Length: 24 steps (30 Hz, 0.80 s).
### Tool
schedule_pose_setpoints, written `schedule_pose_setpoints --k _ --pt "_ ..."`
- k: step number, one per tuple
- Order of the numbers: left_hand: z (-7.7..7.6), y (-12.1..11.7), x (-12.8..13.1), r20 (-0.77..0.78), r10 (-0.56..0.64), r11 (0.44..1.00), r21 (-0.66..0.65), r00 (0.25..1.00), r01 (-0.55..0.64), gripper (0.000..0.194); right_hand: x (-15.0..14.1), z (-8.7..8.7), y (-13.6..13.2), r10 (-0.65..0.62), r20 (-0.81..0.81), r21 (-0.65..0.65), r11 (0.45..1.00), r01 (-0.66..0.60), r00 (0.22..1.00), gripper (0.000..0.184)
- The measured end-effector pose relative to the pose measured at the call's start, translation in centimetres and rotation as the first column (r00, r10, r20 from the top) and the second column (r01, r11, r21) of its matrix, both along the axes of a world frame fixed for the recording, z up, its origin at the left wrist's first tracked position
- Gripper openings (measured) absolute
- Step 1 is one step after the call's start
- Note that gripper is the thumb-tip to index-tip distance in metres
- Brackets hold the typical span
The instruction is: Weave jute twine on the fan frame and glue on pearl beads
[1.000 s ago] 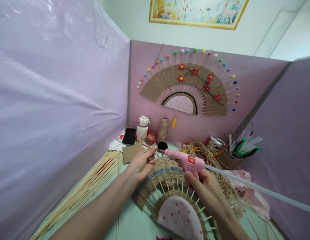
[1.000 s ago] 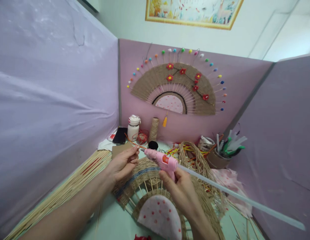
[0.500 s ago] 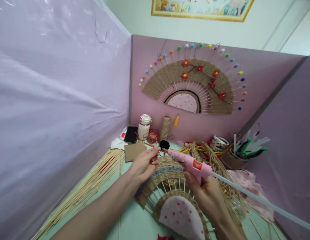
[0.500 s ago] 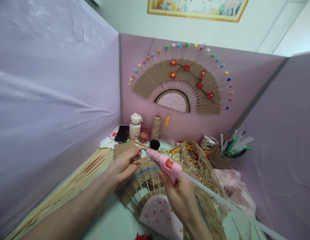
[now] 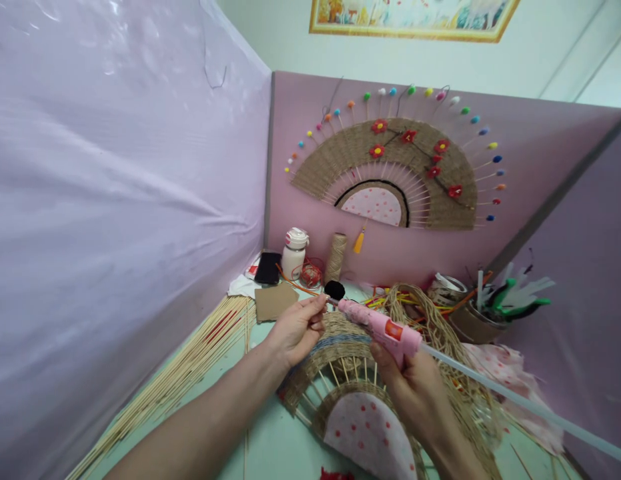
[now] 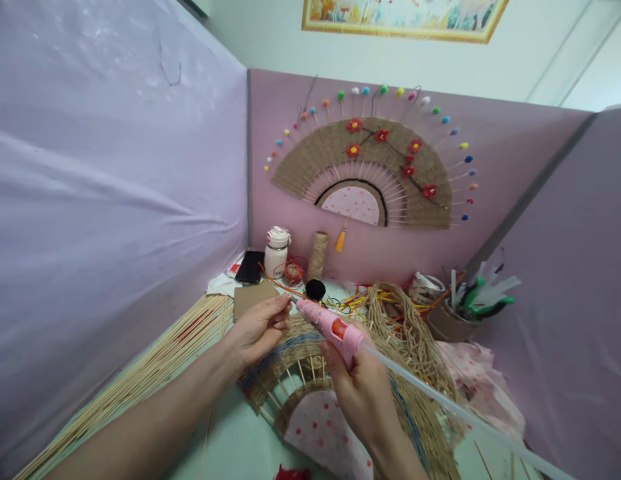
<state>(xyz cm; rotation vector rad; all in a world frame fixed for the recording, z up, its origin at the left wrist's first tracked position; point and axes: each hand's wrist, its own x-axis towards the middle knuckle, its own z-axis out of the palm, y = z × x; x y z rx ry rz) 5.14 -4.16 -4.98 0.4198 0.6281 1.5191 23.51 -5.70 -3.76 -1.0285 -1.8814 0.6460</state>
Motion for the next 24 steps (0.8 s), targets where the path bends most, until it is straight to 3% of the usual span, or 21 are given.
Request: schedule_pose_setpoints --k 8,24 --pt "-0.26 0.13 -0.03 0.002 -0.002 1.000 0.012 1.000 0.002 0.029 0.14 -0.24 0.14 -0.050 0.086 0.109 0.993 0.040 0.995 0.020" --pt "0.00 -0.03 0.08 0.020 0.007 1.000 0.008 1.000 -0.007 0.031 -0.04 -0.15 0.13 -0.060 0.111 0.153 0.987 0.042 0.992 0.035"
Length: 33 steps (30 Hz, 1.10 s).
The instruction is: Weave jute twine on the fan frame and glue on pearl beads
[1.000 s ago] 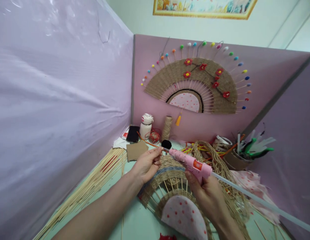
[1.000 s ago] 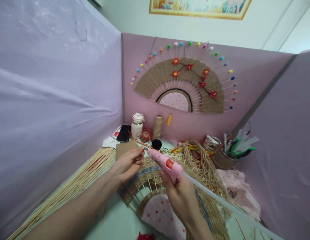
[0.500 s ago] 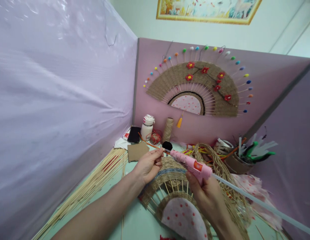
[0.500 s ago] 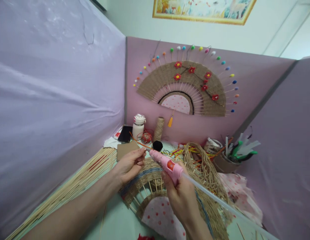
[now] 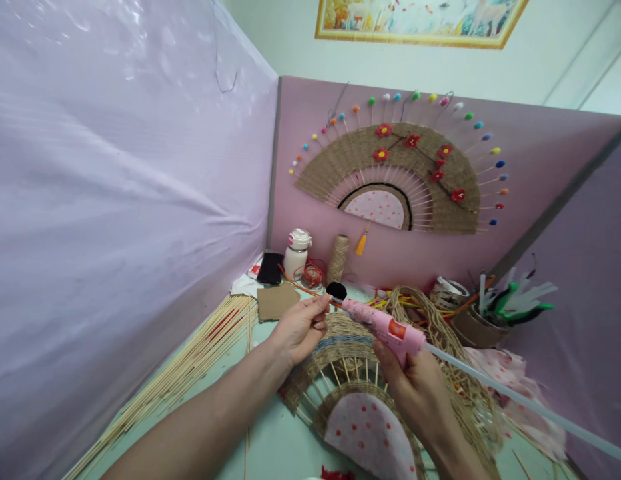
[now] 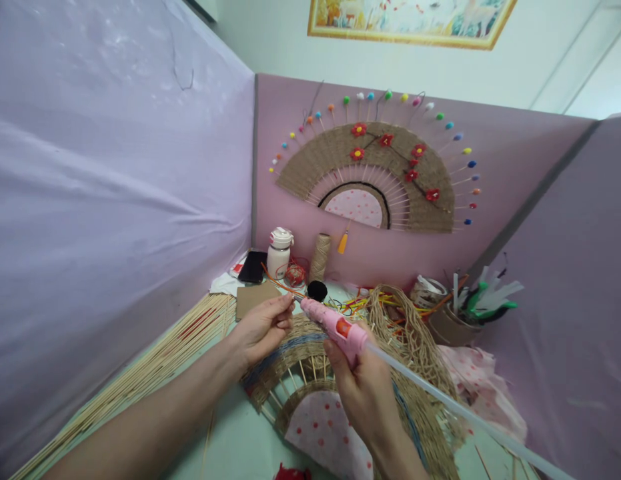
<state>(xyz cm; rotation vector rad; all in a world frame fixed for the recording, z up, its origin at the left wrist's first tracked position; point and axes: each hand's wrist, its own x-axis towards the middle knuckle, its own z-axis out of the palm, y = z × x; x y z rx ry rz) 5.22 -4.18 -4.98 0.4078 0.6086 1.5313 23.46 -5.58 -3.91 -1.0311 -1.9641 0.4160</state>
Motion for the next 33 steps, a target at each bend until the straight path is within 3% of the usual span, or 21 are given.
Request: schedule_pose_setpoints --k 6,9,15,26,33 --pt "-0.22 0.15 -0.13 0.003 0.000 1.000 -0.006 1.000 0.000 0.030 -0.07 0.04 0.18 -0.002 -0.048 0.020 1.000 0.003 0.999 0.026" --pt "-0.22 0.22 -0.15 -0.007 0.013 1.000 -0.011 1.000 -0.013 0.031 -0.16 0.14 0.24 -0.011 -0.061 -0.036 0.999 0.009 0.998 0.019" --pt "-0.15 0.23 -0.03 -0.015 0.013 1.000 -0.019 1.000 -0.013 0.030 -0.12 0.15 0.24 -0.034 -0.035 -0.131 0.991 0.029 0.999 0.029" --pt "-0.34 0.18 -0.03 -0.020 0.001 1.000 -0.010 1.000 -0.001 0.032 0.11 -0.47 0.50 -0.072 0.016 -0.043 0.996 0.073 0.997 0.025" --pt "-0.10 0.19 0.13 -0.010 0.006 1.000 -0.008 1.000 -0.007 0.032 -0.02 -0.19 0.65 -0.056 -0.006 -0.058 0.997 0.055 0.998 0.029"
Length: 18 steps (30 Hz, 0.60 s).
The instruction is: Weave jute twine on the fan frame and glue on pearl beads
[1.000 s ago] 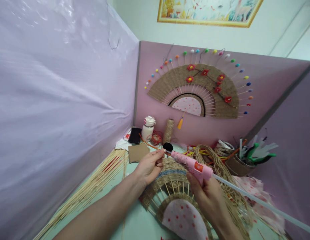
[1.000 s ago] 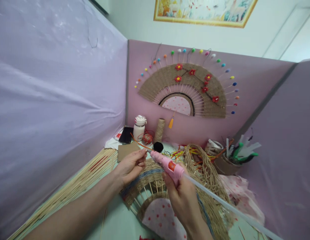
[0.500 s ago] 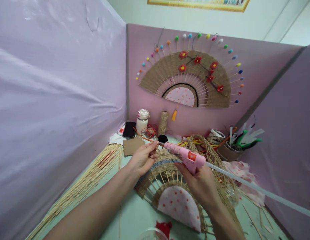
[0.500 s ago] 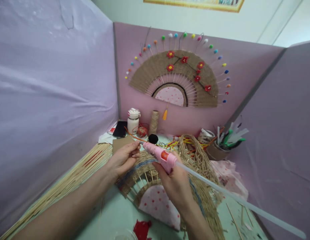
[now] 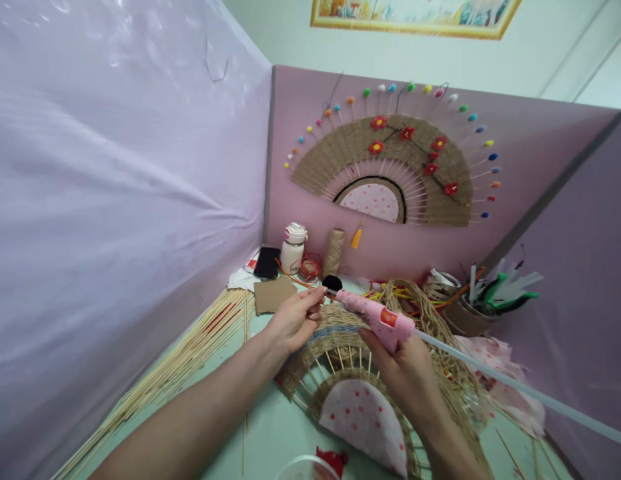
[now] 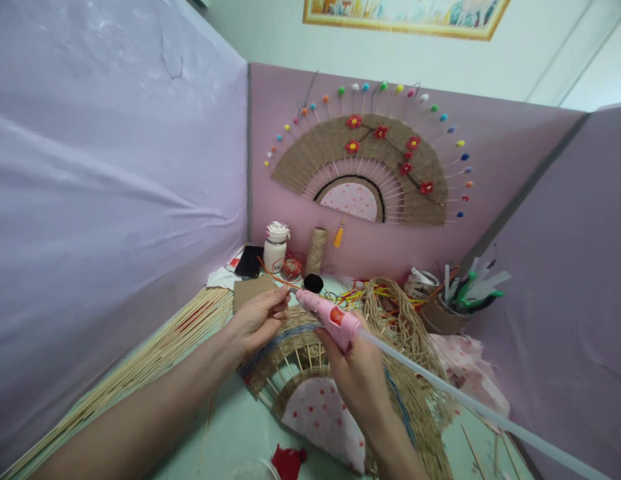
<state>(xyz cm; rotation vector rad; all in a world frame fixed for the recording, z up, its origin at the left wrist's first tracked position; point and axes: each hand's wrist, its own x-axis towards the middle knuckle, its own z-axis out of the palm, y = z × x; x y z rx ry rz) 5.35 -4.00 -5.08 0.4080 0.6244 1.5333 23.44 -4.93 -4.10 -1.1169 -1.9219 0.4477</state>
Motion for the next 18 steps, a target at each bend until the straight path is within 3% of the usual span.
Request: schedule_pose_setpoints --k 18 --pt "0.26 -0.30 0.17 -0.026 0.012 1.000 0.016 1.000 -0.012 0.035 -0.03 0.33 -0.22 0.014 0.019 0.006 1.000 -0.014 1.000 0.029"
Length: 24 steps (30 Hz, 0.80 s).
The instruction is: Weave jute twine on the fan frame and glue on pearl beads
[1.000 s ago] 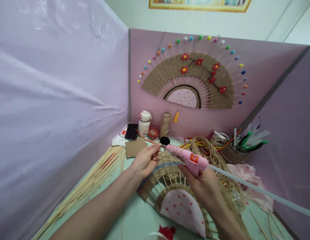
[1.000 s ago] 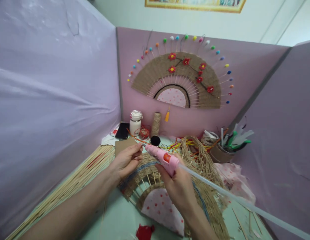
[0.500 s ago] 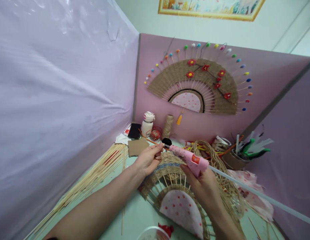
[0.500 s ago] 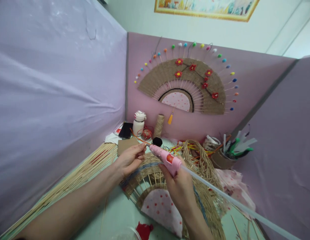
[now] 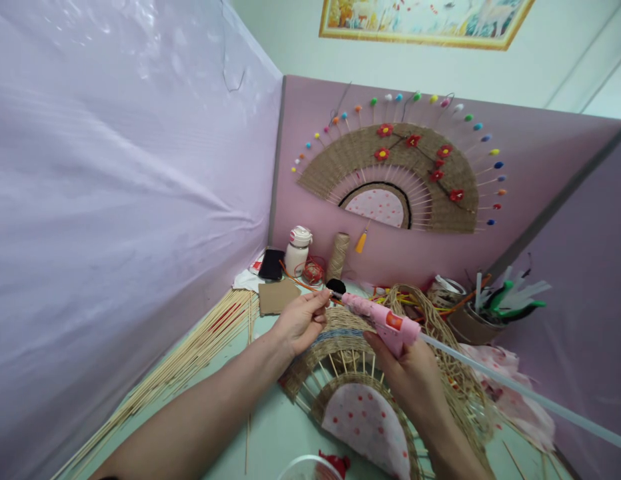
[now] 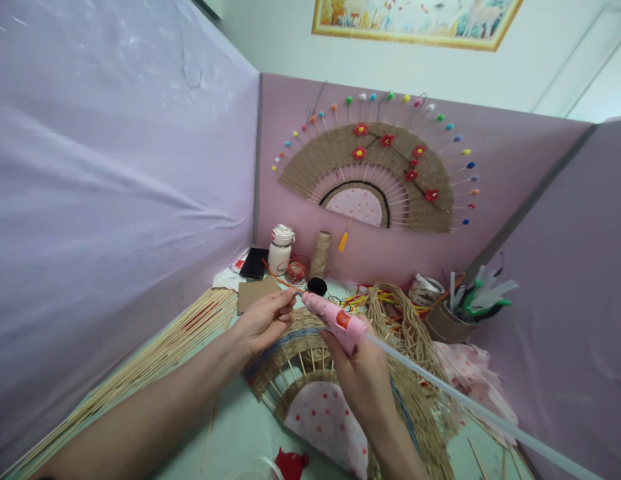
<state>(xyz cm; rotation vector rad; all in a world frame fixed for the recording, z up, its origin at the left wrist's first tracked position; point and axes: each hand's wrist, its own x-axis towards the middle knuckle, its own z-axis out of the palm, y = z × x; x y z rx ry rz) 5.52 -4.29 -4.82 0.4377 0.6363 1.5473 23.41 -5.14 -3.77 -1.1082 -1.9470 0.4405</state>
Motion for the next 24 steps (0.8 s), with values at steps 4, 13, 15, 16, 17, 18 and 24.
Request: schedule_pose_setpoints --k 4,13,15,16,17,18,24 --pt "0.12 -0.07 0.01 -0.001 -0.006 1.000 0.008 1.000 0.006 0.035 -0.06 -0.01 0.09 -0.016 -0.004 0.022 1.000 0.016 1.000 0.029" --pt "-0.09 0.10 0.00 0.017 -0.015 1.000 0.003 1.000 0.015 0.035 -0.05 0.15 -0.09 0.019 -0.004 0.012 1.000 -0.019 1.000 0.030" --pt "-0.01 0.07 0.02 0.013 -0.013 1.000 -0.002 1.000 0.013 0.035 -0.04 0.02 0.01 0.020 -0.021 0.005 1.000 -0.020 1.000 0.031" --pt "0.04 0.04 0.03 0.011 -0.012 1.000 -0.003 1.000 0.012 0.035 -0.04 -0.03 0.06 0.018 -0.025 0.003 1.000 -0.018 1.000 0.031" --pt "0.08 0.02 0.04 0.011 -0.011 1.000 -0.003 1.000 0.011 0.034 -0.05 -0.06 0.10 0.017 -0.026 0.003 1.000 -0.017 1.000 0.031" --pt "0.11 0.00 0.05 0.011 -0.011 1.000 -0.003 1.000 0.011 0.034 -0.05 -0.06 0.11 0.018 -0.024 0.006 1.000 -0.018 1.000 0.031" --pt "0.07 0.03 -0.05 0.023 0.001 1.000 -0.002 1.000 -0.001 0.034 -0.04 0.11 -0.03 -0.006 -0.002 0.025 1.000 0.006 1.000 0.028"
